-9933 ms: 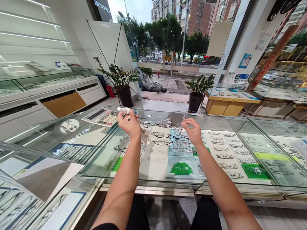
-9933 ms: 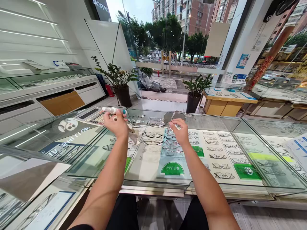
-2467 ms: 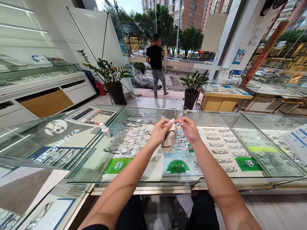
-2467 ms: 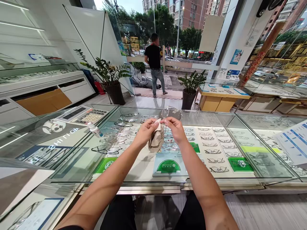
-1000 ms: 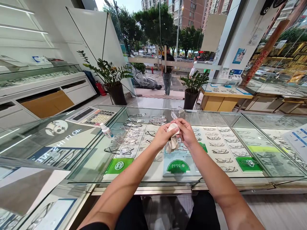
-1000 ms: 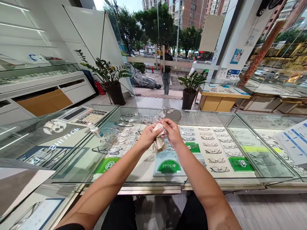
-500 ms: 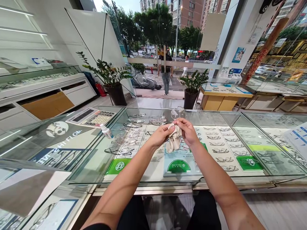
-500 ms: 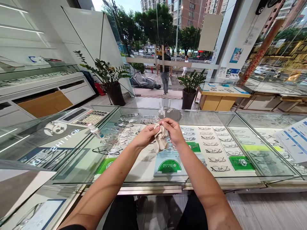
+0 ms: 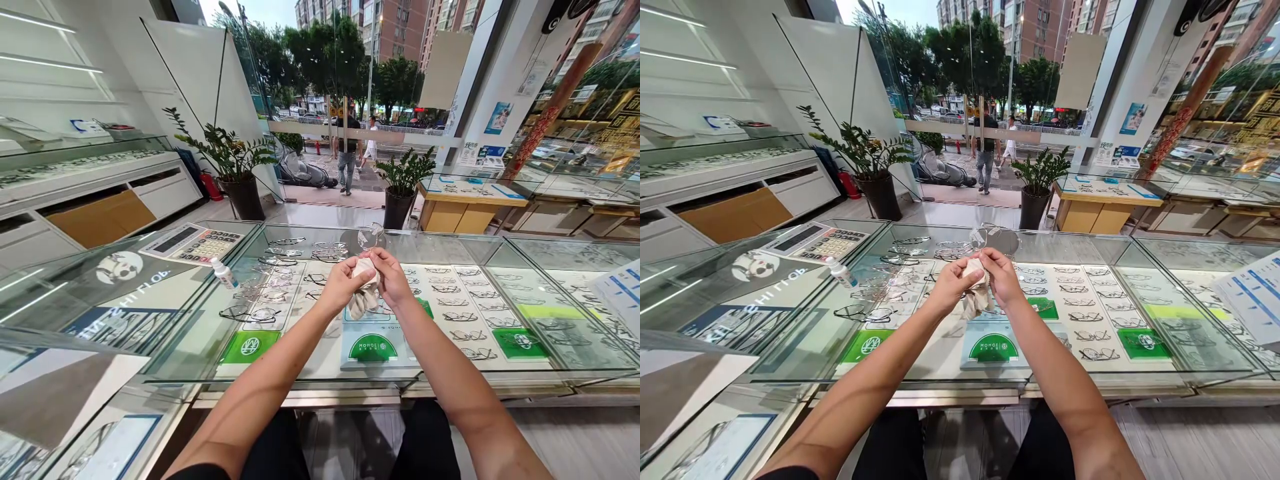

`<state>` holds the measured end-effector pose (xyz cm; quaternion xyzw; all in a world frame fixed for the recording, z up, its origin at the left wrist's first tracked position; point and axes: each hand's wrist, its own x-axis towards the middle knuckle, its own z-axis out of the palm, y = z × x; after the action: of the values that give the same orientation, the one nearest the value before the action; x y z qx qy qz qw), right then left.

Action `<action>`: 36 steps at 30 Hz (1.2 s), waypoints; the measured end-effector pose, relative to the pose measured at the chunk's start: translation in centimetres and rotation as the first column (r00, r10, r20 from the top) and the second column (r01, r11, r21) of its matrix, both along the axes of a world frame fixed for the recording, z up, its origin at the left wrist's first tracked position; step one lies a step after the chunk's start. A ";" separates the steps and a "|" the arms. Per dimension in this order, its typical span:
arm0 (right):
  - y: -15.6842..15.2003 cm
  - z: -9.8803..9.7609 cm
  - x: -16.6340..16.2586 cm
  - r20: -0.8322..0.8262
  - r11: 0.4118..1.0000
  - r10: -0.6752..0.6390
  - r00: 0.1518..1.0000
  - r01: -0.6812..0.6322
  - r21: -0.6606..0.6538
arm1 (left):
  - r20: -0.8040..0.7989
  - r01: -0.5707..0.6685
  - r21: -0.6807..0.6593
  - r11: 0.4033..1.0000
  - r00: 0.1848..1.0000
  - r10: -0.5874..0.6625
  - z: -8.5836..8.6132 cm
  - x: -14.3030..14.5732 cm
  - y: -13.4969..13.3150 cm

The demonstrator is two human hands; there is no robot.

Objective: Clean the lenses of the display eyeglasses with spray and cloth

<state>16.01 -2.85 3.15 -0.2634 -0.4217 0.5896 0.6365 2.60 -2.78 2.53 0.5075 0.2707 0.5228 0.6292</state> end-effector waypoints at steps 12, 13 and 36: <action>0.6 -0.1 0.7 -0.003 0.999 -0.031 1.000 0.031 -0.031 | -0.012 0.204 -0.004 0.979 0.979 -0.204 0.6 -0.9 0.3; 0.6 -0.1 0.7 -0.009 0.999 -0.030 1.000 0.030 -0.035 | -0.015 0.215 -0.003 0.977 0.976 -0.215 0.7 -0.9 0.3; 0.1 1.1 2.5 0.240 0.980 0.139 0.961 -0.169 0.108 | -0.071 -0.242 0.129 0.962 0.965 0.252 0.8 -2.4 1.4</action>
<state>18.52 -2.75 4.20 -0.2557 -0.5489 0.5745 0.5506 0.20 -1.36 3.35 0.5287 0.3274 0.5898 0.5151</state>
